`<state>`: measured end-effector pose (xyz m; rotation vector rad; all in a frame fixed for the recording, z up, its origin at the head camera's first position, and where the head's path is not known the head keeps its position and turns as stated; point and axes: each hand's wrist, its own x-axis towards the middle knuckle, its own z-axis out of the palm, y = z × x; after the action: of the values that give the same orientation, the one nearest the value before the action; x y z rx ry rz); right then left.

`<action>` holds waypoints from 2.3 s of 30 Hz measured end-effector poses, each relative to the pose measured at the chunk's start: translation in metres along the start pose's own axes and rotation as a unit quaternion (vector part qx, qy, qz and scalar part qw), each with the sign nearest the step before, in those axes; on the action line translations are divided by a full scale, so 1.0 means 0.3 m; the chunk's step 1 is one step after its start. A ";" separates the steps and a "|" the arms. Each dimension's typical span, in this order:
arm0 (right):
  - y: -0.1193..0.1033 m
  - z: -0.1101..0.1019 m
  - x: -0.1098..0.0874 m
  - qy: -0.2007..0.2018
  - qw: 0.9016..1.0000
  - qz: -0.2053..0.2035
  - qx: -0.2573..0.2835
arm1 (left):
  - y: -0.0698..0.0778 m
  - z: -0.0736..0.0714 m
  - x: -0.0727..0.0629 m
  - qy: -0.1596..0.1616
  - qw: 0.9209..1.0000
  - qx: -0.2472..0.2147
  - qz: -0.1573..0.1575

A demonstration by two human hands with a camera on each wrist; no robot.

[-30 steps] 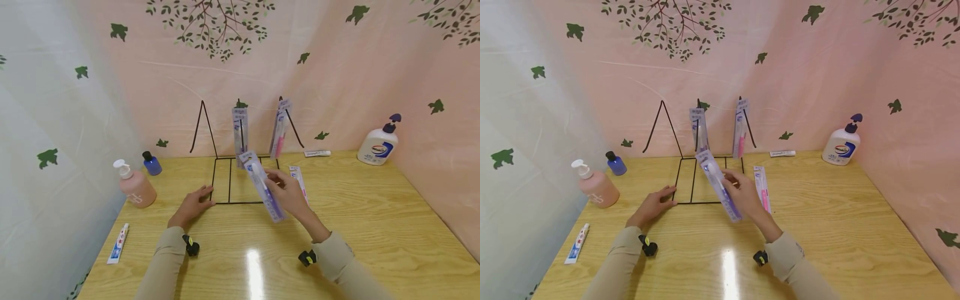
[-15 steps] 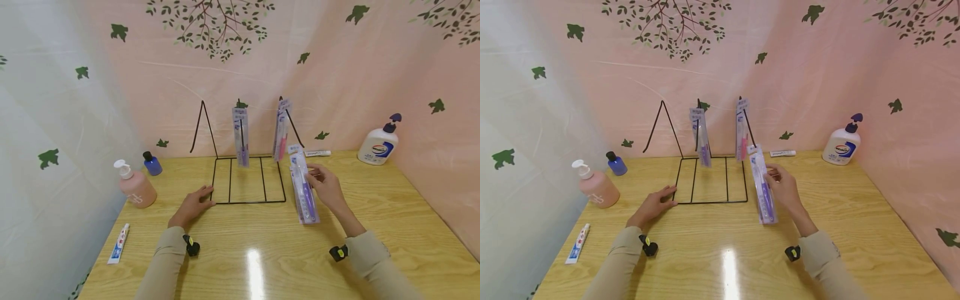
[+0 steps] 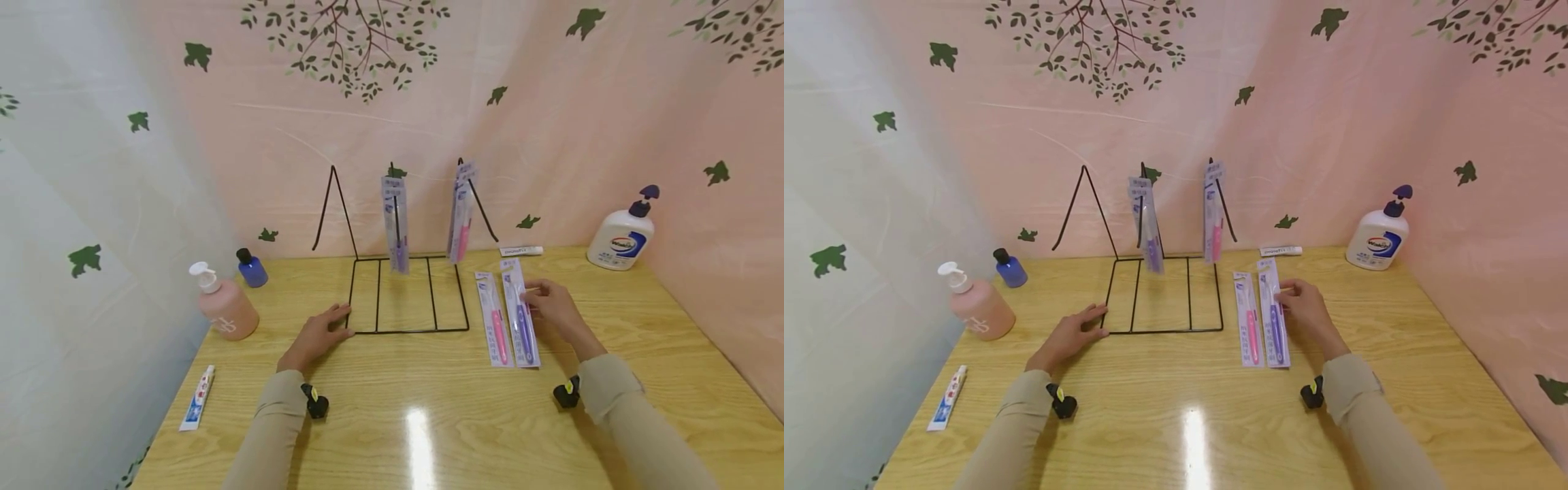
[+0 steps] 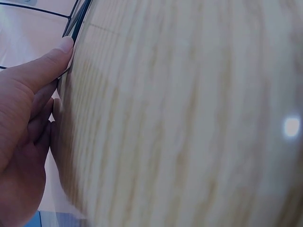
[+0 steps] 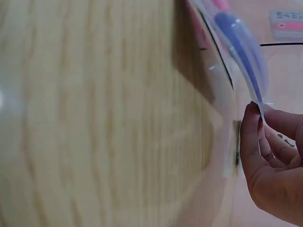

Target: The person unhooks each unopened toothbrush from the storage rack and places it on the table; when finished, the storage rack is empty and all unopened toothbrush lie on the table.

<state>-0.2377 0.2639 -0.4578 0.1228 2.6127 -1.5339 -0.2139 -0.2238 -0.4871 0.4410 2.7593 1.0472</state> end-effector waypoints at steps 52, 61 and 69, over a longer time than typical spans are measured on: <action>-0.599 0.458 0.055 0.081 0.943 -0.296 0.128 | 0.004 0.001 -0.005 0.002 1.000 -0.022 -0.001; -0.628 0.502 0.099 0.099 0.932 -0.310 0.160 | -0.003 0.003 -0.002 0.007 1.000 -0.006 0.008; -0.603 0.480 0.067 0.067 0.926 -0.318 0.191 | 0.002 0.002 -0.001 0.007 1.000 -0.010 0.010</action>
<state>-0.2726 0.0503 -0.3736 -0.6806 2.5434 -2.2967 -0.2132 -0.2231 -0.4870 0.4626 2.7588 1.0856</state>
